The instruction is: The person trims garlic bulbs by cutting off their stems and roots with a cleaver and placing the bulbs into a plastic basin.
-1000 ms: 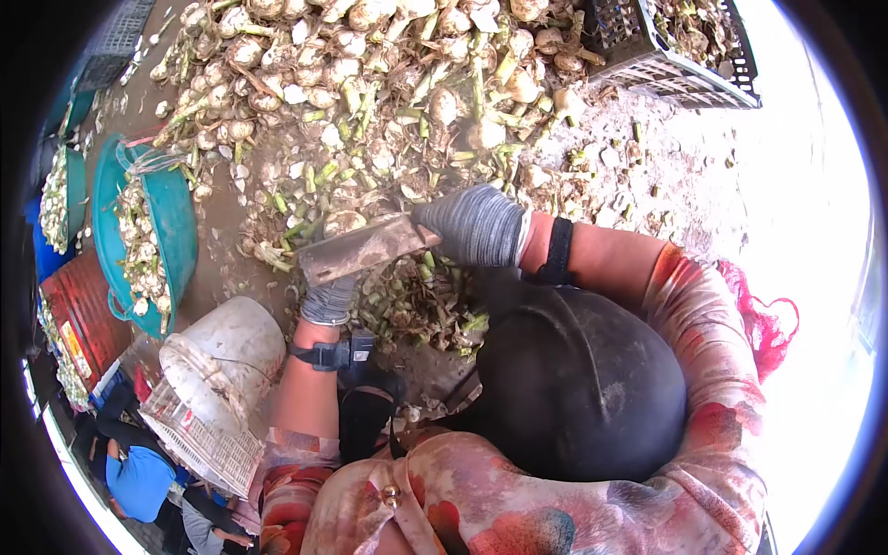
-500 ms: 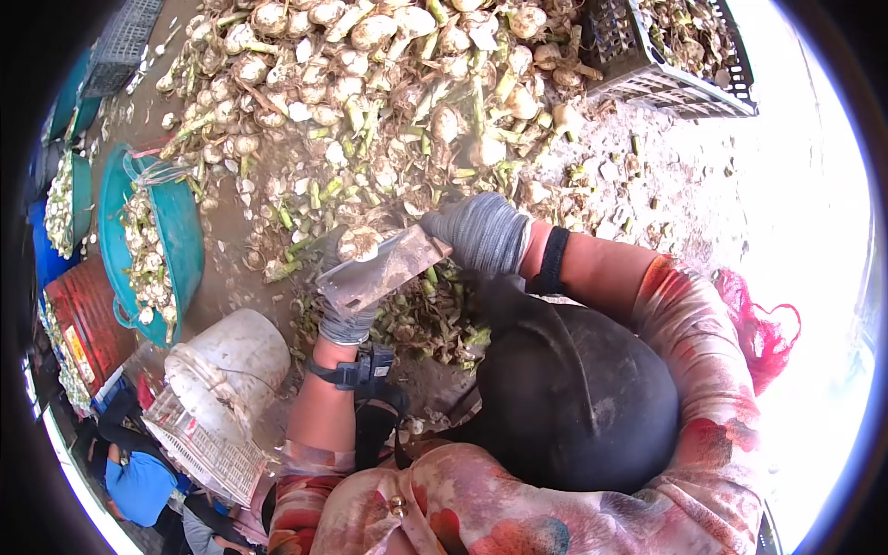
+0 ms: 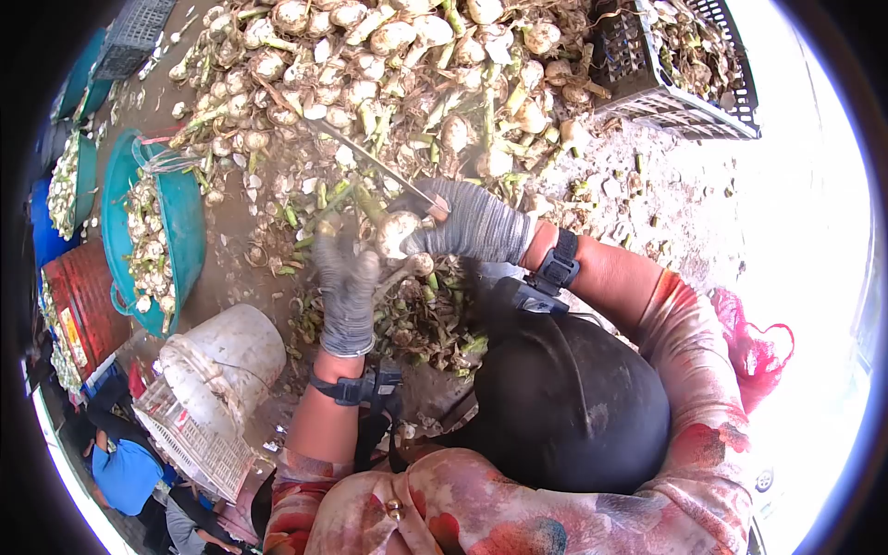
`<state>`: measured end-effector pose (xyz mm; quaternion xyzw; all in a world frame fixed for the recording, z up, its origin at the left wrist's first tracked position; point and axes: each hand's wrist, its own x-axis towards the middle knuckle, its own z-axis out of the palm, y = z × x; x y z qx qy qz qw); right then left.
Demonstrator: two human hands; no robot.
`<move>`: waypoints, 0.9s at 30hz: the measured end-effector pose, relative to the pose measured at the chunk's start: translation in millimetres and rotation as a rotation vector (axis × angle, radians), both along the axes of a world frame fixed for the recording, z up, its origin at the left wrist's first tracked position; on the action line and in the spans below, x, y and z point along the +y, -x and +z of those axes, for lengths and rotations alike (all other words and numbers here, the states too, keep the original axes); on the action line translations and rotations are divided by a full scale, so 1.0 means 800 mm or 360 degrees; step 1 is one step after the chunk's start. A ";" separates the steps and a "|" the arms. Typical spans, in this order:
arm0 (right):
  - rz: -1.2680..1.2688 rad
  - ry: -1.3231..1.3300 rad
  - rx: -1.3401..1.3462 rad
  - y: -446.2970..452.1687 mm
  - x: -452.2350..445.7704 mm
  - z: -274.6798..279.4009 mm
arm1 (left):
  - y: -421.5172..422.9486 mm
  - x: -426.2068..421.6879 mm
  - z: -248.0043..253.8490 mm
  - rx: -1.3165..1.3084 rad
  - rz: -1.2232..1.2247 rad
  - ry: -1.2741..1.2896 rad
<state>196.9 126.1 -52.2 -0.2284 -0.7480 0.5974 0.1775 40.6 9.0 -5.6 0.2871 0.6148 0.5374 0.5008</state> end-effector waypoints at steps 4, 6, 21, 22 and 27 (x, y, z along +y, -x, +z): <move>0.0160 -0.0011 -0.0428 0.000 -0.007 0.020 | 0.004 -0.008 -0.035 -0.1658 0.0283 0.0363; 0.0223 -0.0080 -0.0414 -0.005 -0.008 0.021 | 0.012 0.003 -0.079 -0.0516 -0.0307 0.0192; -0.0206 -0.0038 -0.0949 -0.083 0.017 -0.061 | 0.152 -0.057 0.006 -0.0551 0.0316 0.0130; -0.0255 -0.0018 -0.0860 -0.084 0.017 -0.066 | 0.196 -0.059 0.014 -0.1017 0.0500 -0.0198; -0.0292 -0.0026 -0.0918 -0.072 0.020 -0.047 | 0.300 -0.056 0.064 -0.1361 0.1053 -0.0731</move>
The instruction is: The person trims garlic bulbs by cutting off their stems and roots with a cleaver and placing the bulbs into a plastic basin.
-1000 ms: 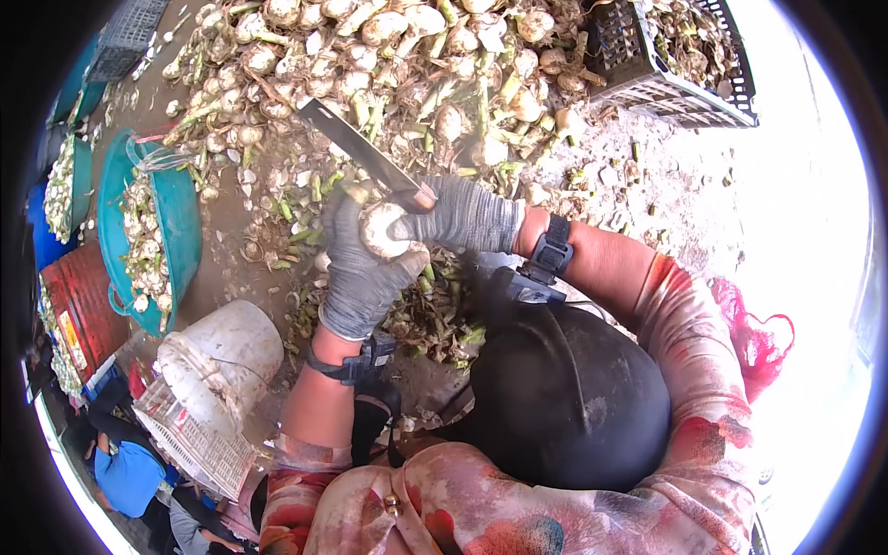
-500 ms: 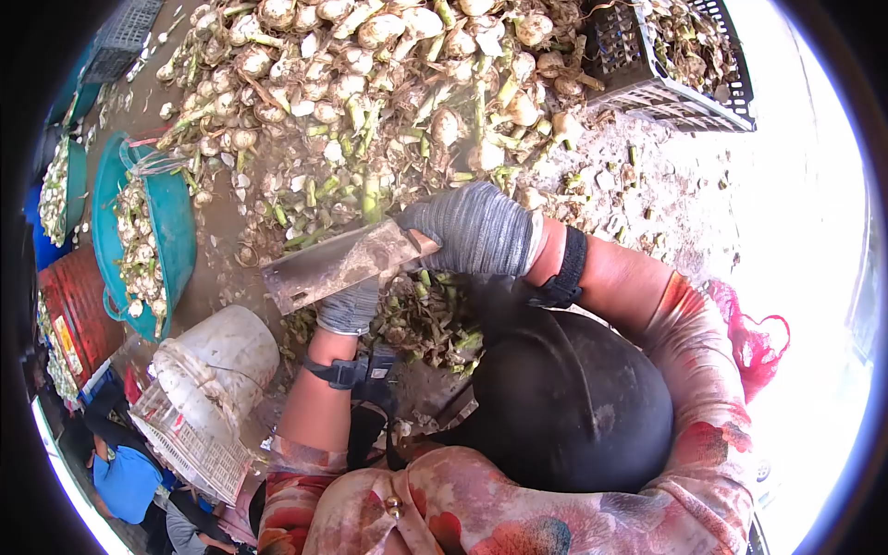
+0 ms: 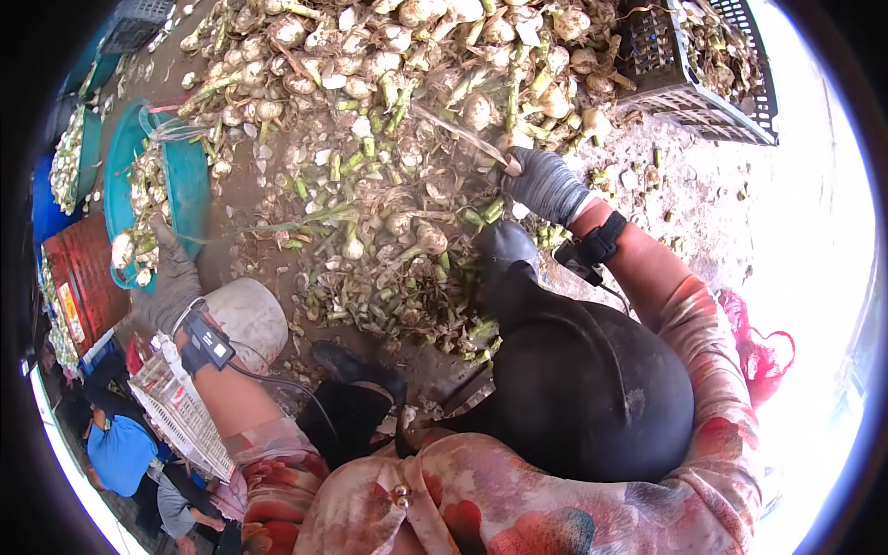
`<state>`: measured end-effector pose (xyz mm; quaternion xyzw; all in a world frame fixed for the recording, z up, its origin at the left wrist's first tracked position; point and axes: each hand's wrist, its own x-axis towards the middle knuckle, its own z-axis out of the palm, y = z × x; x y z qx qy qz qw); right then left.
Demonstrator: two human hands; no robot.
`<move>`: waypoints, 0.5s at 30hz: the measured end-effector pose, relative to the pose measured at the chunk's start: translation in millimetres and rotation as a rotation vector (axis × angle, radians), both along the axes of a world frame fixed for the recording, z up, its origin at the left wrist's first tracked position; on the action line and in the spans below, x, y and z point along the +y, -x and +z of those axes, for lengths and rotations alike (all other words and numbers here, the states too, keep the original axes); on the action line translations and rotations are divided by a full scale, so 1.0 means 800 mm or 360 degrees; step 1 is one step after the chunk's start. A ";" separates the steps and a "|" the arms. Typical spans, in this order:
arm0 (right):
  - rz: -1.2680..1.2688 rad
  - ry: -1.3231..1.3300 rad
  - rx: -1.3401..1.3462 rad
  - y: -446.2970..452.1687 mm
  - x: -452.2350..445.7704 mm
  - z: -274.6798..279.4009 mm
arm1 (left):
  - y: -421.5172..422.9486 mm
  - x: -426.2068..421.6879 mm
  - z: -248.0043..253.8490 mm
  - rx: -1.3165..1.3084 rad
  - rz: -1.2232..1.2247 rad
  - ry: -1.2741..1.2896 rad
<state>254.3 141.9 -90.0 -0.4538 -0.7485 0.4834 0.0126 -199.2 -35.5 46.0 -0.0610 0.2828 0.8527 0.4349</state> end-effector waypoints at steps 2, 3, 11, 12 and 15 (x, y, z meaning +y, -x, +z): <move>-0.0003 -0.0012 0.0138 0.002 -0.003 -0.003 | -0.011 0.011 -0.023 0.0399 -0.0241 0.0486; -0.0032 -0.0051 0.0059 0.007 -0.005 0.000 | -0.039 0.016 -0.050 0.0706 -0.0400 0.0873; 0.0154 -0.0046 -0.0174 0.014 -0.021 0.012 | -0.198 0.053 -0.210 0.3362 -0.1483 0.1857; 0.0155 -0.0054 -0.0178 0.012 -0.021 0.012 | -0.204 0.057 -0.214 0.3392 -0.1652 0.2191; 0.0168 -0.0052 -0.0199 0.007 -0.023 0.008 | -0.197 0.064 -0.196 0.3372 -0.1698 0.2137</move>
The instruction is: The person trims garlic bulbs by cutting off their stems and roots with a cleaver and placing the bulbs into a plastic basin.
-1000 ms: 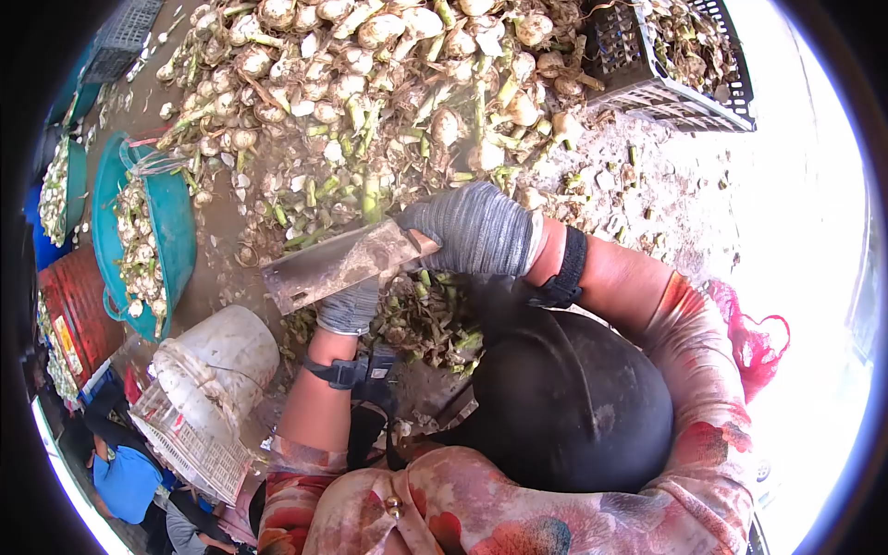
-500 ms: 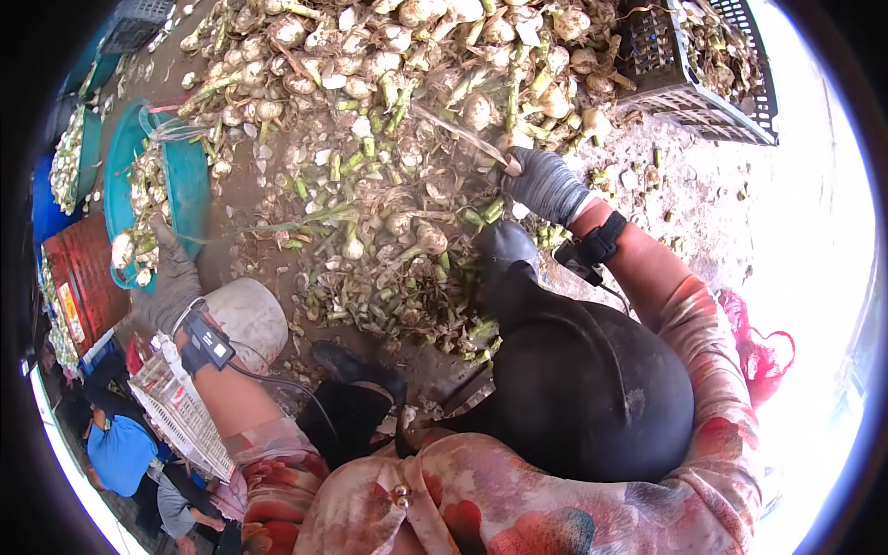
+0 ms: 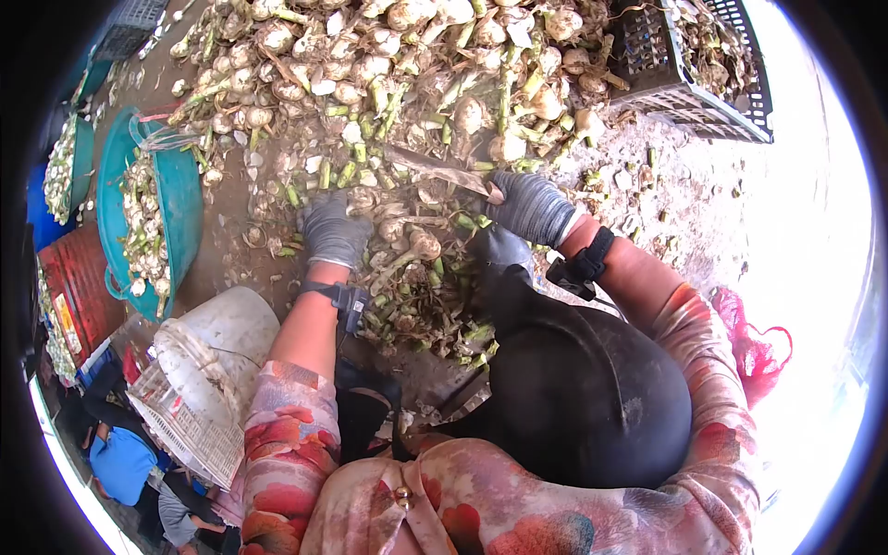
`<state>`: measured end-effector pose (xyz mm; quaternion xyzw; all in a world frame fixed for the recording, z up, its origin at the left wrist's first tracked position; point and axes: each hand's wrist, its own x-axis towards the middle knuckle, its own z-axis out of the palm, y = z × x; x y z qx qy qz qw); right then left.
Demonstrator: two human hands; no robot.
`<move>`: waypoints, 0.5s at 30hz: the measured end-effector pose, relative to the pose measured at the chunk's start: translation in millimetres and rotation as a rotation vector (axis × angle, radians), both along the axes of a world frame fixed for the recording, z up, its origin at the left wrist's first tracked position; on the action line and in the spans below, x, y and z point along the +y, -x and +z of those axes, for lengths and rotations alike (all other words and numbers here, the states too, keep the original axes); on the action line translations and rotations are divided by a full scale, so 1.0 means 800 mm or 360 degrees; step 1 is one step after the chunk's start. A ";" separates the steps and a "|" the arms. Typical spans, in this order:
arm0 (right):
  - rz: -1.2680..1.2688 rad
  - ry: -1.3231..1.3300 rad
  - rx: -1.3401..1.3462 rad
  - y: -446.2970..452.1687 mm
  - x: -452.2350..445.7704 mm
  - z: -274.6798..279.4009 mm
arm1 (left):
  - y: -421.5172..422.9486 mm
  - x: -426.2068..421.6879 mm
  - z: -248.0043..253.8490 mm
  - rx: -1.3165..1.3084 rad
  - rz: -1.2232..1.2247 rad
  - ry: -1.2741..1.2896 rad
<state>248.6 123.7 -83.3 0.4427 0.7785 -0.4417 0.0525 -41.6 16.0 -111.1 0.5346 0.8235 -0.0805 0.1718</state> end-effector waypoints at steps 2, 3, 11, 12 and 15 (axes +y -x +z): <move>0.0036 -0.0012 0.0090 0.002 0.004 0.010 | 0.005 -0.004 0.018 -0.0192 -0.0049 -0.0368; 0.0097 -0.0011 0.0171 0.004 0.000 0.015 | 0.001 -0.007 0.030 -0.0202 -0.0065 -0.0354; 0.0623 -0.0508 0.0483 0.050 -0.004 0.061 | -0.018 -0.051 0.051 -0.1656 -0.0141 -0.0690; 0.0641 -0.0481 0.0479 0.051 -0.004 0.065 | -0.021 -0.055 0.045 -0.1822 0.0050 -0.0597; 0.0685 -0.0442 0.0404 0.050 -0.008 0.074 | -0.029 -0.076 -0.005 -0.2302 0.0676 -0.0485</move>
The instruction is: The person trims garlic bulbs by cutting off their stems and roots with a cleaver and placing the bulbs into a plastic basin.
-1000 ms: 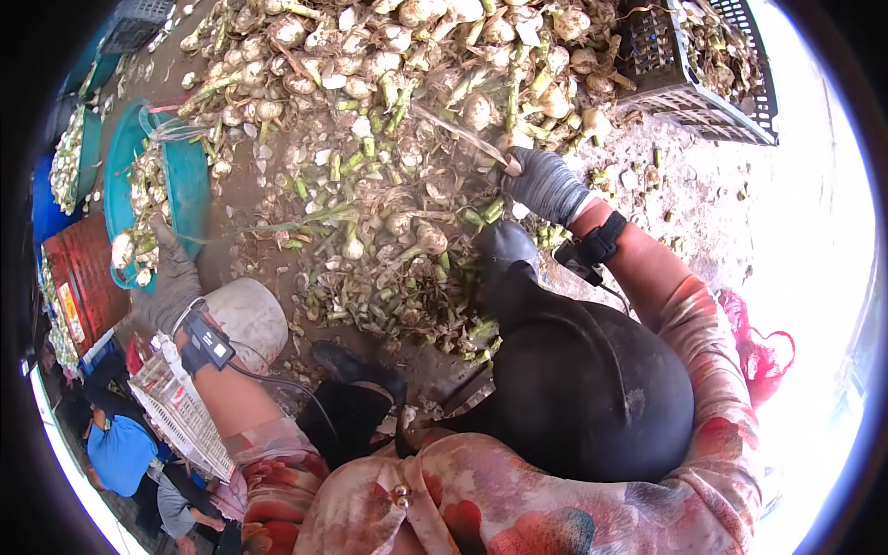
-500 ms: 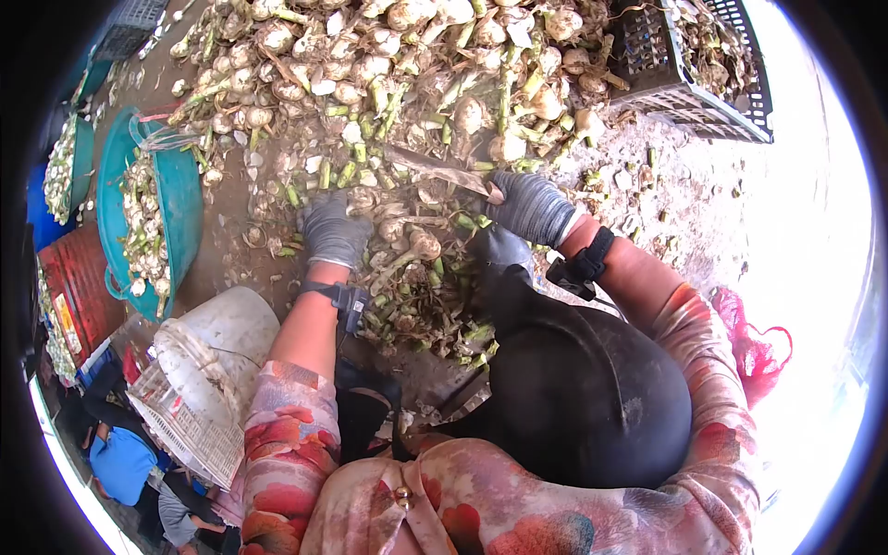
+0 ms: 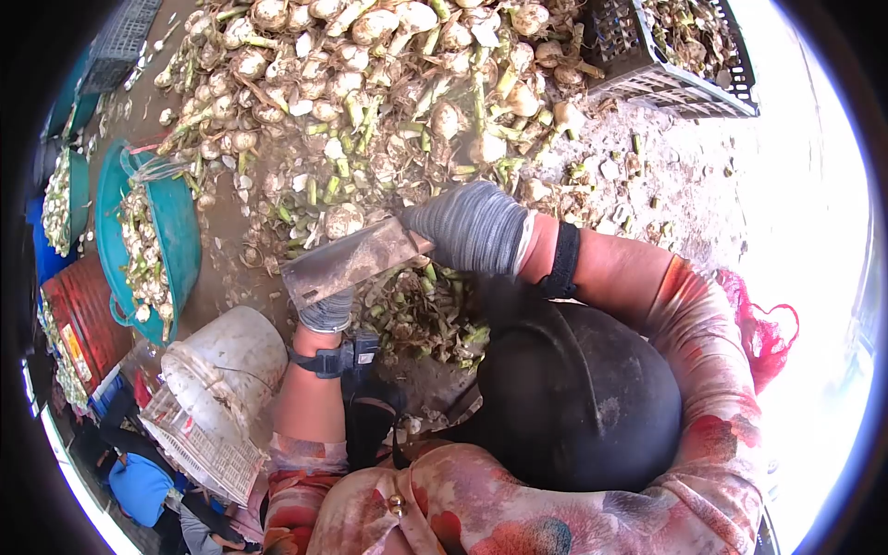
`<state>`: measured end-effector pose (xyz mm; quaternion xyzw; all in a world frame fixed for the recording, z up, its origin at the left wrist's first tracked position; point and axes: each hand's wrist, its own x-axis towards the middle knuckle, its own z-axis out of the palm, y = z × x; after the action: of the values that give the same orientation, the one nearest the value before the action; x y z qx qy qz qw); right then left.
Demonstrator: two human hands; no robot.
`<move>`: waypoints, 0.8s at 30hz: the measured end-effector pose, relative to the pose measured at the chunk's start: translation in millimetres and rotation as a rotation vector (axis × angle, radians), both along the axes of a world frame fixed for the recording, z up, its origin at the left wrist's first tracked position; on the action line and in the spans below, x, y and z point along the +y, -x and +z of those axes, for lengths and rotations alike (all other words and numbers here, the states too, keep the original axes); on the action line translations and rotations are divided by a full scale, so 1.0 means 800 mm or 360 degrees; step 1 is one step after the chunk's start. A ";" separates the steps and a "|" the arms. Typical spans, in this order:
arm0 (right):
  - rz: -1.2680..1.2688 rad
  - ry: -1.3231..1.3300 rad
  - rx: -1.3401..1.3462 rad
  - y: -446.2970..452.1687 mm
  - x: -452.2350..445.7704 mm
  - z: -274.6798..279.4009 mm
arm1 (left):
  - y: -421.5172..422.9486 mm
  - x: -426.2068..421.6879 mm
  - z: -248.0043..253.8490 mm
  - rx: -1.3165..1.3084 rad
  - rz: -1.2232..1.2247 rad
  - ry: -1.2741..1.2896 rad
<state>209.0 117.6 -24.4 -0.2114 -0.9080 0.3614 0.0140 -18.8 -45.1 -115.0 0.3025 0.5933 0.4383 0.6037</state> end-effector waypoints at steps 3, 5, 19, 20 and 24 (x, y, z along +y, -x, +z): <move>-0.0041 0.0025 0.0019 -0.001 -0.004 -0.007 | -0.006 -0.010 -0.025 -0.0041 0.0089 0.0128; -0.0082 0.0017 -0.0068 -0.004 -0.003 -0.017 | -0.011 -0.002 -0.012 -0.0053 0.0133 0.0189; -0.0689 0.1408 0.0272 0.017 0.012 -0.013 | -0.080 0.076 0.105 0.1106 0.0026 -0.0597; -0.0676 0.1402 0.0278 0.018 0.016 -0.021 | -0.084 0.073 0.112 0.0759 0.0336 -0.0509; -0.0538 0.0999 0.0426 0.019 0.010 -0.030 | -0.069 0.084 0.119 -0.1369 0.0791 0.0218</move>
<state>194.0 125.8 -48.4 -0.3031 -0.6956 0.6390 0.1265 36.1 22.4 -20.0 -0.0963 0.3722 0.6139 0.6894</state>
